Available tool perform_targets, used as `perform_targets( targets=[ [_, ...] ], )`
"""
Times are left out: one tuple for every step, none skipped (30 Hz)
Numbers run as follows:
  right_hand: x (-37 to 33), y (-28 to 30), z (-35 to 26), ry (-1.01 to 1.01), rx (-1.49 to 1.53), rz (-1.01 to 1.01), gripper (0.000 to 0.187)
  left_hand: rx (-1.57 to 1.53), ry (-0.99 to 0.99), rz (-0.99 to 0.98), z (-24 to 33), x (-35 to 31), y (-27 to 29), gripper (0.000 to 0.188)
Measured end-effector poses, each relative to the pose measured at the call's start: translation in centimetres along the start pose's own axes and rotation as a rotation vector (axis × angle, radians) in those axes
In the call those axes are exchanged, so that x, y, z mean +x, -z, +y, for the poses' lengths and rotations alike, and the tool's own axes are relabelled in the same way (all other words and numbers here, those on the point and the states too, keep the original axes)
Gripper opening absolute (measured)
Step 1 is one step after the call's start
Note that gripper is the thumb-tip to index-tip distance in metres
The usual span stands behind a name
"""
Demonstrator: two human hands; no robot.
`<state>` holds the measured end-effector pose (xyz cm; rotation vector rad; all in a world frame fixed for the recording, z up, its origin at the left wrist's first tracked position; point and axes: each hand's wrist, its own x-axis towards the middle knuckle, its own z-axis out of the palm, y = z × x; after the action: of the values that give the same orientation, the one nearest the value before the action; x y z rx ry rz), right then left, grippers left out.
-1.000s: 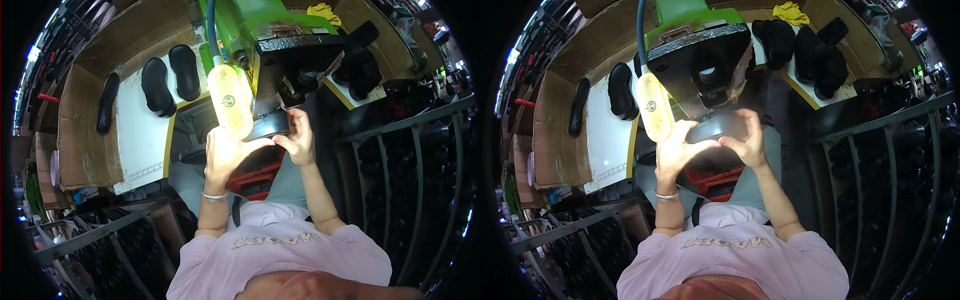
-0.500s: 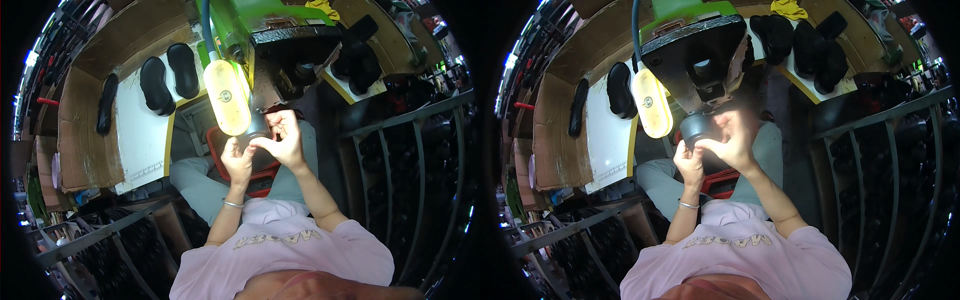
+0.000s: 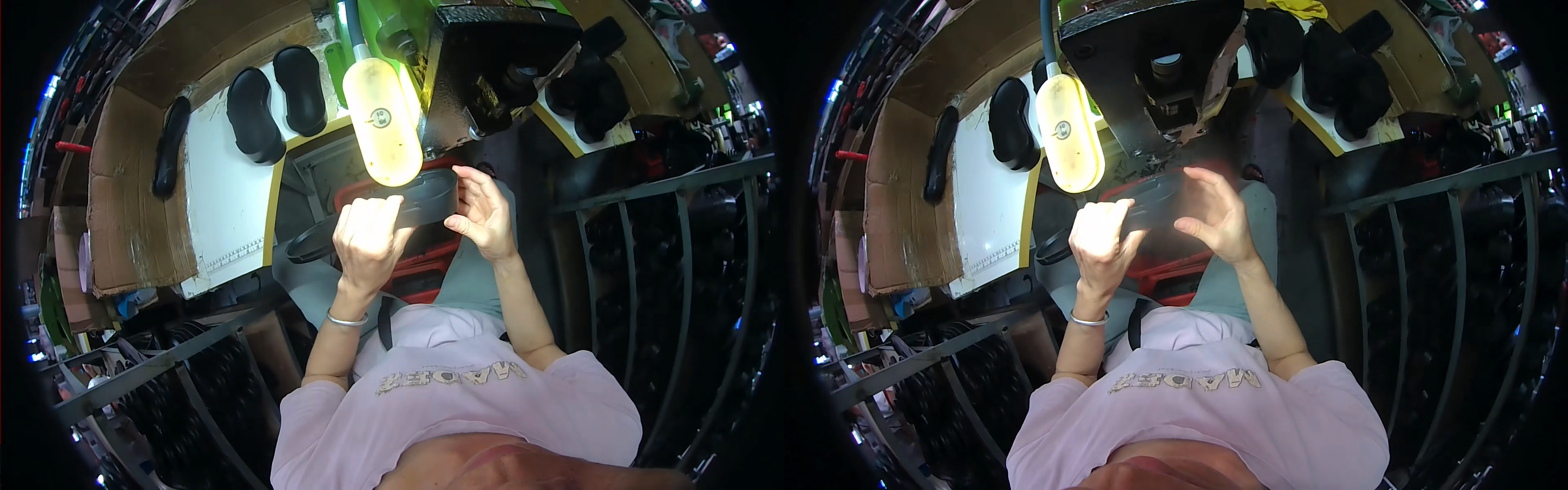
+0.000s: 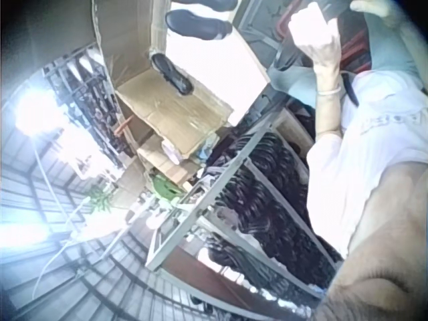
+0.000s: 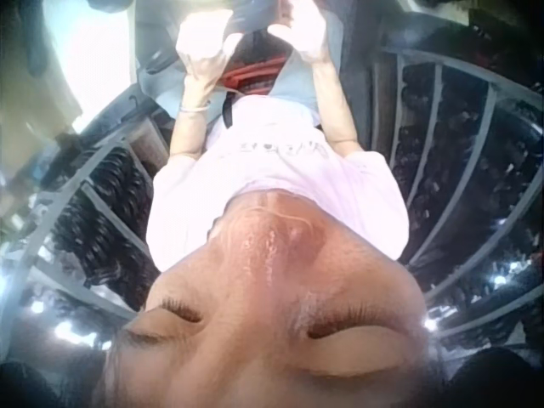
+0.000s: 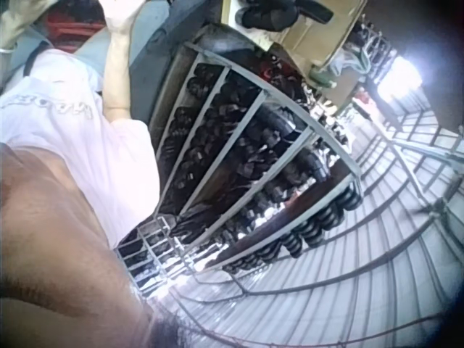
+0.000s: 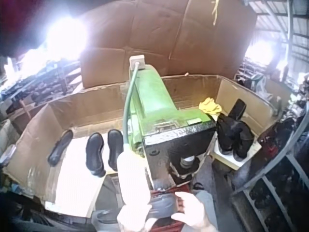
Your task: The person uses a green grinding machine to smooth the edges and surfaces of black shoe soles. They handle the soles one by one, pressing them against the rotating abrasive wheel to shape them, then placing the finished soles into a red basket.
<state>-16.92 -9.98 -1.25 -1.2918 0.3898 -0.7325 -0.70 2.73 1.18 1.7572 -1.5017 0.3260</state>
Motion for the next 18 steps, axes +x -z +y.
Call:
perform_targets(
  targets=[
    [0.0,0.2,0.2,0.001,-0.002,0.007,0.074,0.01,-0.006,-0.012,0.1,0.2,0.0,0.045],
    [0.0,0.3,0.3,0.001,-0.005,0.015,0.074,0.002,-0.005,-0.018,0.1,0.3,0.0,0.045],
    [0.0,0.4,0.2,0.001,-0.004,0.026,0.074,-0.005,-0.003,-0.022,0.2,0.5,-0.1,0.045],
    [0.1,0.4,0.1,0.001,-0.004,0.038,0.074,-0.013,-0.001,-0.027,0.2,0.6,-0.3,0.045],
    [0.1,0.5,0.0,0.0,-0.003,0.051,0.074,0.002,0.004,-0.037,0.3,0.8,-0.4,0.044],
    [0.2,0.6,0.0,0.009,0.0,0.056,0.073,0.019,0.008,-0.046,0.3,1.0,-0.5,0.044],
    [0.4,0.6,0.1,0.019,0.002,0.062,0.073,0.035,0.011,-0.056,0.4,1.3,-0.6,0.043],
    [0.5,0.7,0.1,0.028,0.005,0.068,0.073,0.034,0.012,-0.056,0.5,1.6,-0.8,0.043],
    [0.7,0.9,0.0,0.041,-0.002,0.073,0.072,0.031,0.012,-0.056,0.6,1.9,-0.9,0.043],
    [0.8,1.1,-0.1,0.054,-0.01,0.079,0.071,0.029,0.011,-0.055,0.6,2.3,-1.1,0.043],
    [1.0,1.3,-0.1,0.067,-0.017,0.085,0.07,-0.012,0.008,-0.044,0.5,2.7,-1.4,0.043],
    [1.2,1.2,-0.2,0.077,-0.025,0.096,0.069,-0.05,0.004,-0.029,0.3,3.0,-1.5,0.042],
    [1.4,1.1,-0.4,0.088,-0.033,0.106,0.067,-0.088,0.001,-0.013,0.2,3.2,-1.6,0.042],
    [1.6,0.9,-0.5,0.098,-0.04,0.114,0.066,-0.157,0.031,0.005,0.1,3.2,-1.9,0.041],
    [1.8,0.9,-0.3,0.085,-0.047,0.138,0.065,-0.221,0.062,0.023,-0.2,3.2,-2.1,0.041],
    [1.8,1.0,0.0,0.072,-0.053,0.159,0.064,-0.282,0.094,0.043,-0.4,3.2,-2.2,0.04],
    [1.8,0.9,0.1,0.059,-0.058,0.176,0.063,-0.371,0.161,0.036,-0.3,3.1,-2.1,0.04],
    [1.9,0.2,-0.1,0.079,-0.043,0.183,0.062,-0.4,0.228,0.006,-0.4,2.7,-2.1,0.04]
  ],
)
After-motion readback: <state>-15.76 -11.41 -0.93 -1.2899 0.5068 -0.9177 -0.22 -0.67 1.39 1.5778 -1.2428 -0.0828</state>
